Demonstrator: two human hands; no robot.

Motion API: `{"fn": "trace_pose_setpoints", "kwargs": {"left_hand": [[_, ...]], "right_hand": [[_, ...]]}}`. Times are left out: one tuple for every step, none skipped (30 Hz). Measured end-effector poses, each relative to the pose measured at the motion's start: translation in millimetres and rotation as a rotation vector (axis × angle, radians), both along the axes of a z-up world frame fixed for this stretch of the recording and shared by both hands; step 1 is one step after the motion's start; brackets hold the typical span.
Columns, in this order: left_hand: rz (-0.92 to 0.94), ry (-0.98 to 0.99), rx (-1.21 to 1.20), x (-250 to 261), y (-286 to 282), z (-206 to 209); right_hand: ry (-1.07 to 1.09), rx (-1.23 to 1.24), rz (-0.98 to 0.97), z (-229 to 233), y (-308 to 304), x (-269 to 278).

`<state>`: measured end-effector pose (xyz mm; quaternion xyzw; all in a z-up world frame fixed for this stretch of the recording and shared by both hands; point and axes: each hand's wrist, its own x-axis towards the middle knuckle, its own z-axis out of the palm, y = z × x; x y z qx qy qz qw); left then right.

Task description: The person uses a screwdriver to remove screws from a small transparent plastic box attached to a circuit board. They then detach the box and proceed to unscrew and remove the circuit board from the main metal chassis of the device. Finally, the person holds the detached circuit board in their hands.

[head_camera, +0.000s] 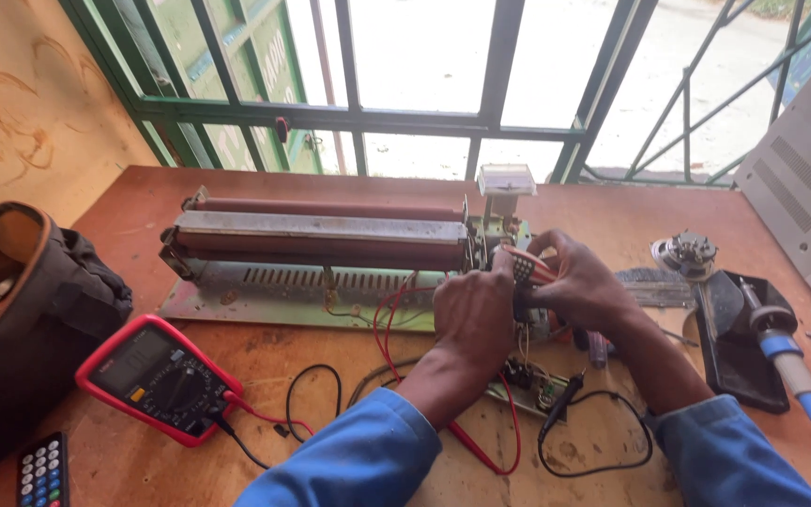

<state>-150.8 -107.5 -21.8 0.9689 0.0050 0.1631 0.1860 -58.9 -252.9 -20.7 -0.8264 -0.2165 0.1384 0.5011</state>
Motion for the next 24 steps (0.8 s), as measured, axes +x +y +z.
{"fn": "trace_pose_setpoints", "kwargs": {"left_hand": [[0.004,0.002,-0.009,-2.3,-0.2,3.5],[0.013,0.003,-0.015,-4.7,2.3,7.8],[0.014,0.012,-0.016,-5.5,0.7,3.9],[0.036,-0.033,-0.033,-4.8,-0.2,1.3],[0.058,-0.077,-0.049,-4.2,-1.2,-0.9],[0.059,-0.079,-0.048,-4.7,-1.1,-0.1],[0.064,-0.081,-0.067,-5.3,-1.0,0.7],[0.071,-0.079,-0.089,-7.5,-1.9,0.2],[0.072,-0.076,-0.092,-12.8,-2.2,1.9],[0.056,-0.134,-0.086,-16.5,-1.4,5.0],[0.04,-0.193,-0.079,-20.3,-0.7,8.0],[0.039,-0.19,-0.083,-14.3,-0.4,-2.4],[0.007,-0.257,-0.037,-8.6,-0.2,-12.8],[-0.022,-0.328,0.009,-1.5,0.9,-21.9],[-0.021,-0.33,0.006,-1.5,2.7,-22.2],[-0.046,-0.394,0.007,-1.9,4.3,-22.9],[-0.071,-0.459,0.008,-2.1,5.4,-23.5],[-0.07,-0.457,0.01,0.2,6.6,-26.5],[-0.059,-0.486,0.001,2.8,7.3,-29.7],[-0.052,-0.513,-0.012,5.2,5.5,-34.0],[-0.055,-0.509,-0.015,2.9,7.5,-28.8],[-0.045,-0.534,-0.026,0.3,9.2,-24.0],[-0.035,-0.559,-0.037,-2.2,11.2,-19.1],[-0.036,-0.554,-0.04,-1.4,9.4,-20.6]], "right_hand": [[-0.002,0.03,-0.011,-0.4,-0.8,0.5],[-0.004,0.063,-0.017,-0.3,1.5,1.5],[0.005,0.061,-0.016,-7.0,0.6,4.0],[0.008,0.044,-0.026,-12.1,0.8,8.3],[0.011,0.026,-0.035,-16.7,0.9,12.6],[0.01,0.028,-0.035,-13.5,2.1,10.5],[0.014,0.025,-0.045,-10.3,3.2,8.4],[0.022,0.019,-0.055,-8.2,3.3,4.6],[0.025,0.017,-0.054,-5.0,4.0,-0.5],[0.01,0.0,-0.06,-0.2,5.8,-3.9],[-0.004,-0.016,-0.065,4.5,7.6,-7.3],[-0.001,-0.02,-0.066,9.1,8.4,-9.0],[-0.009,-0.031,-0.056,13.7,9.4,-10.8],[-0.021,-0.041,-0.044,20.1,11.6,-11.1],[-0.023,-0.044,-0.043,18.3,9.2,-9.4],[0.0,-0.059,-0.026,16.1,6.6,-7.7],[0.024,-0.073,-0.009,13.9,3.6,-5.8],[0.025,-0.072,-0.008,15.3,3.7,-8.3],[0.035,-0.076,-0.014,16.4,3.3,-10.3],[0.048,-0.081,-0.024,16.6,0.1,-13.2],[0.053,-0.083,-0.028,16.3,0.9,-12.5],[0.04,-0.078,-0.027,15.5,1.1,-12.3],[0.027,-0.074,-0.026,14.7,1.5,-12.1],[0.032,-0.077,-0.028,12.1,0.9,-11.8]]}}
